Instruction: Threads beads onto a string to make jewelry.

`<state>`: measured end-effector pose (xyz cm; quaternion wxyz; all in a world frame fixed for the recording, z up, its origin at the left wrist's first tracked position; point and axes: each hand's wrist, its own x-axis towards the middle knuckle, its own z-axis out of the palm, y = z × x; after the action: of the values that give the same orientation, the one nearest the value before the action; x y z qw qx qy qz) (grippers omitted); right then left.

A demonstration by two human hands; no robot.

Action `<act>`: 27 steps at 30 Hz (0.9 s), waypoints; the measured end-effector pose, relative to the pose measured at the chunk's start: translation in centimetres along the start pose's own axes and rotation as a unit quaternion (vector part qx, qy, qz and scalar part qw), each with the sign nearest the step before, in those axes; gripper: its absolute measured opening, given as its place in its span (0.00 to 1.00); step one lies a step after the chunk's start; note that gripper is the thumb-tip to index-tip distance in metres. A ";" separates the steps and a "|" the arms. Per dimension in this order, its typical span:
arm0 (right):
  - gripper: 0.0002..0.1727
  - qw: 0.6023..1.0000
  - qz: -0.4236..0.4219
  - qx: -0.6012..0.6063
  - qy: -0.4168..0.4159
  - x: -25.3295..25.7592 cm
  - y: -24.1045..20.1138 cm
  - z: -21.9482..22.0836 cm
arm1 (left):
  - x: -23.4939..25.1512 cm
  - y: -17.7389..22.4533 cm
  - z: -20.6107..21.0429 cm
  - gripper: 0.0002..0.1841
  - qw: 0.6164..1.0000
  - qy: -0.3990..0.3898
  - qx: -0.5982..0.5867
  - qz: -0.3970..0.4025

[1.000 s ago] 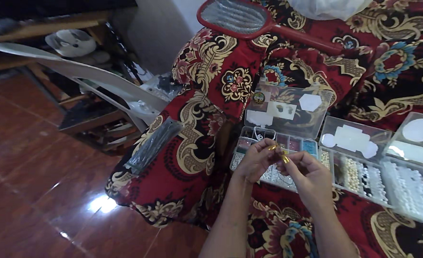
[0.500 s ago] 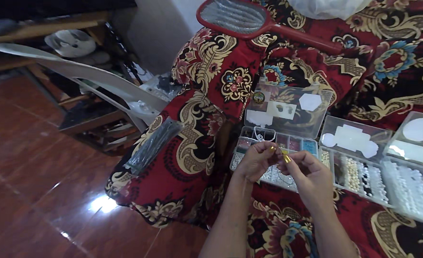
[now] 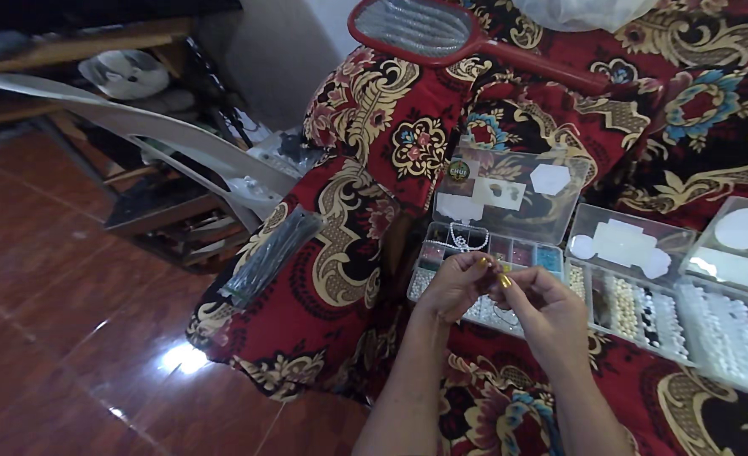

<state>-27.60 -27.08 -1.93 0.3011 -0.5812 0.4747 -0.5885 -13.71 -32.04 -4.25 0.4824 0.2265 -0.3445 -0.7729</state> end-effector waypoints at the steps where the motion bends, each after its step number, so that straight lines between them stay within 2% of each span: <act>1: 0.05 1.000 0.001 -0.002 -0.001 0.0 0.0 0.0 | 0.0 0.0 0.0 0.14 1.000 0.002 0.000 0.000; 11: 0.05 1.000 0.007 -0.015 -0.004 0.0 0.2 -0.2 | 0.1 0.1 0.4 0.14 0.999 0.020 0.029 0.000; 13: 0.06 1.000 0.003 -0.017 -0.006 0.0 0.3 -0.2 | 0.0 0.4 0.5 0.13 0.997 0.031 0.073 0.005; 15: 0.06 1.000 -0.001 -0.024 -0.010 0.2 0.3 -0.4 | -0.3 1.4 0.6 0.08 0.983 0.074 0.170 0.009; 17: 0.07 1.000 0.005 -0.026 -0.012 0.1 0.2 -0.8 | -0.6 2.0 0.0 0.04 0.940 0.134 0.313 -0.006; 20: 0.07 0.999 0.018 -0.026 -0.006 0.3 0.3 -1.2 | -0.8 2.8 -1.6 0.07 0.796 0.198 0.564 -0.093; 22: 0.07 0.999 0.019 -0.026 0.000 0.4 0.5 -1.2 | -0.8 3.0 -1.9 0.08 0.724 0.198 0.641 -0.160; 25: 0.06 0.999 0.027 -0.030 0.002 0.4 0.4 -1.3 | -0.7 3.0 -1.6 0.08 0.673 0.184 0.681 -0.221; 27: 0.06 0.999 0.030 -0.034 0.004 0.3 0.4 -1.3 | -0.7 3.1 -1.2 0.08 0.661 0.187 0.690 -0.228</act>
<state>-29.02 -27.21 -2.03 0.2964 -0.5740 0.5131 -0.5651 -10.79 -32.74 -2.69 0.0508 0.7059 -0.6192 -0.3402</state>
